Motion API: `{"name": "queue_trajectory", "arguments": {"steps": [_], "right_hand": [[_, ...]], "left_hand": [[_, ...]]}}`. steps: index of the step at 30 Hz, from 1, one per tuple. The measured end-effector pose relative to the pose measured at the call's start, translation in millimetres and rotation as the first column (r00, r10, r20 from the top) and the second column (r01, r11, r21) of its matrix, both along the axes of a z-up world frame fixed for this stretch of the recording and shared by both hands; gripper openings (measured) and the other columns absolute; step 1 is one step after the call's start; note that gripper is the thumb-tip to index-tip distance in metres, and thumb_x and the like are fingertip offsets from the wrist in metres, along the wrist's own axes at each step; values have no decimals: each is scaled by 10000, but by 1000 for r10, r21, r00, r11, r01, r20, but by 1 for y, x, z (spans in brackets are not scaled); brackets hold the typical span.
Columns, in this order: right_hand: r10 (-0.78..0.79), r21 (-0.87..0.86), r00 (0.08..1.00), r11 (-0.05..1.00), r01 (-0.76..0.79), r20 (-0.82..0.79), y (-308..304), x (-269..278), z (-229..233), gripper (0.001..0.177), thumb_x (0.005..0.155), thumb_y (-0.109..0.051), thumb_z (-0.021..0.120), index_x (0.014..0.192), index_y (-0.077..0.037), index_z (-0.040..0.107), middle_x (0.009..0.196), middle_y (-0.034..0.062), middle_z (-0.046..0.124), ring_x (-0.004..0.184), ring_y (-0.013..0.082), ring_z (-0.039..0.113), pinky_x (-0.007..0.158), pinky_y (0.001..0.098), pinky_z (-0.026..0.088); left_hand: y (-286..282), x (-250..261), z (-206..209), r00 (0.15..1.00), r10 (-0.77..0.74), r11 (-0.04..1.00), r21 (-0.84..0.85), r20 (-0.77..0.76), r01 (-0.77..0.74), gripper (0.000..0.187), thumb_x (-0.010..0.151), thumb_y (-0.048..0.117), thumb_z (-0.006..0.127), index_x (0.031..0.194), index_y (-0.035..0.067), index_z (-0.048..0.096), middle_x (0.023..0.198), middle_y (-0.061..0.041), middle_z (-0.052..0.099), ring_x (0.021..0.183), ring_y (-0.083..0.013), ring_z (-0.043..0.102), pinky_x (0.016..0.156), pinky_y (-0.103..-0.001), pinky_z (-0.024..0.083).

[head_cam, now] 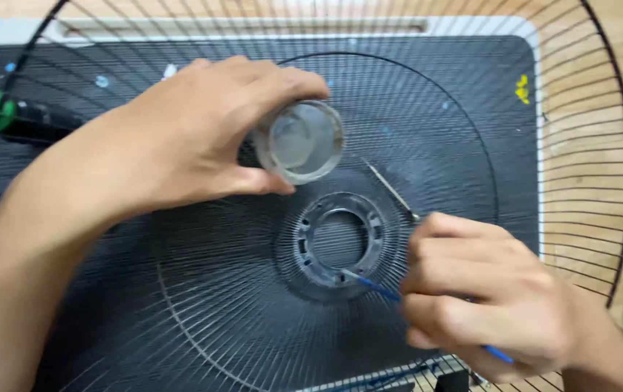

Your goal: Apply a liquid coating to the center of a fan guard using a brush after pouring the liquid into a jar

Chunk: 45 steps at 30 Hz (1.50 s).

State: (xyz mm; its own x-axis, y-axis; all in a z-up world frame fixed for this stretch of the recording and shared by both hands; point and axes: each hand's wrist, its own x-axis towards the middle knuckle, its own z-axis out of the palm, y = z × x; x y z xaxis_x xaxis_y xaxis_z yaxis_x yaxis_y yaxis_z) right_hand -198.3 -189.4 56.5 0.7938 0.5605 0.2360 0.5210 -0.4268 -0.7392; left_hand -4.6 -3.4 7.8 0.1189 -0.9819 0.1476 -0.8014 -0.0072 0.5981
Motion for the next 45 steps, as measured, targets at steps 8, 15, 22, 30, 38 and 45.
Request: {"name": "queue_trajectory", "arguments": {"steps": [8,15,22,30,38,45], "right_hand": [[37,6,998,999,-37,50,-4,-4,1,222,896,-94,469,692,-13,504,619,80,366,492,226,350,565,353,382],[34,-78,999,996,-32,19,-4,-4,6,168,882,-96,545,738,-12,529,640,72,405,507,206,393,612,358,438],[42,-49,999,998,-42,14,-7,-4,6,207,898,-103,475,713,-22,524,633,71,387,492,225,362,572,344,401],[78,-30,996,997,-77,43,-6,-5,4,206,925,-124,494,771,6,537,731,121,472,575,255,418,612,372,430],[20,-130,999,991,-14,45,-4,-8,8,209,888,-99,500,694,-21,505,609,68,342,488,213,352,596,354,428],[82,-91,995,993,-77,50,-1,-5,12,229,926,-115,465,741,6,523,678,95,419,531,235,402,607,371,428]], "left_hand": [[-2,0,-2,1000,3,1000,18,-5,-3,740,679,319,784,1262,9,451,1190,-158,572,1054,-327,549,862,-429,404],[0,0,-1,1000,4,1000,-7,-24,-4,676,707,303,782,1238,30,463,1128,-135,590,973,-313,574,775,-429,428],[-1,0,-2,1000,0,1000,3,-27,0,715,717,341,763,1268,12,450,1199,-152,572,1053,-330,553,848,-442,408],[-2,1,-4,1000,-11,1000,-12,-25,11,777,656,292,800,1275,-14,442,1232,-176,558,1099,-331,542,904,-423,401],[-1,0,-2,999,-21,1000,3,-43,21,727,682,316,787,1248,15,445,1173,-154,575,1017,-332,558,813,-431,412],[-1,1,0,1000,1,1000,9,-20,-1,771,639,311,809,1259,22,455,1210,-157,567,1061,-334,547,840,-436,404]]}}
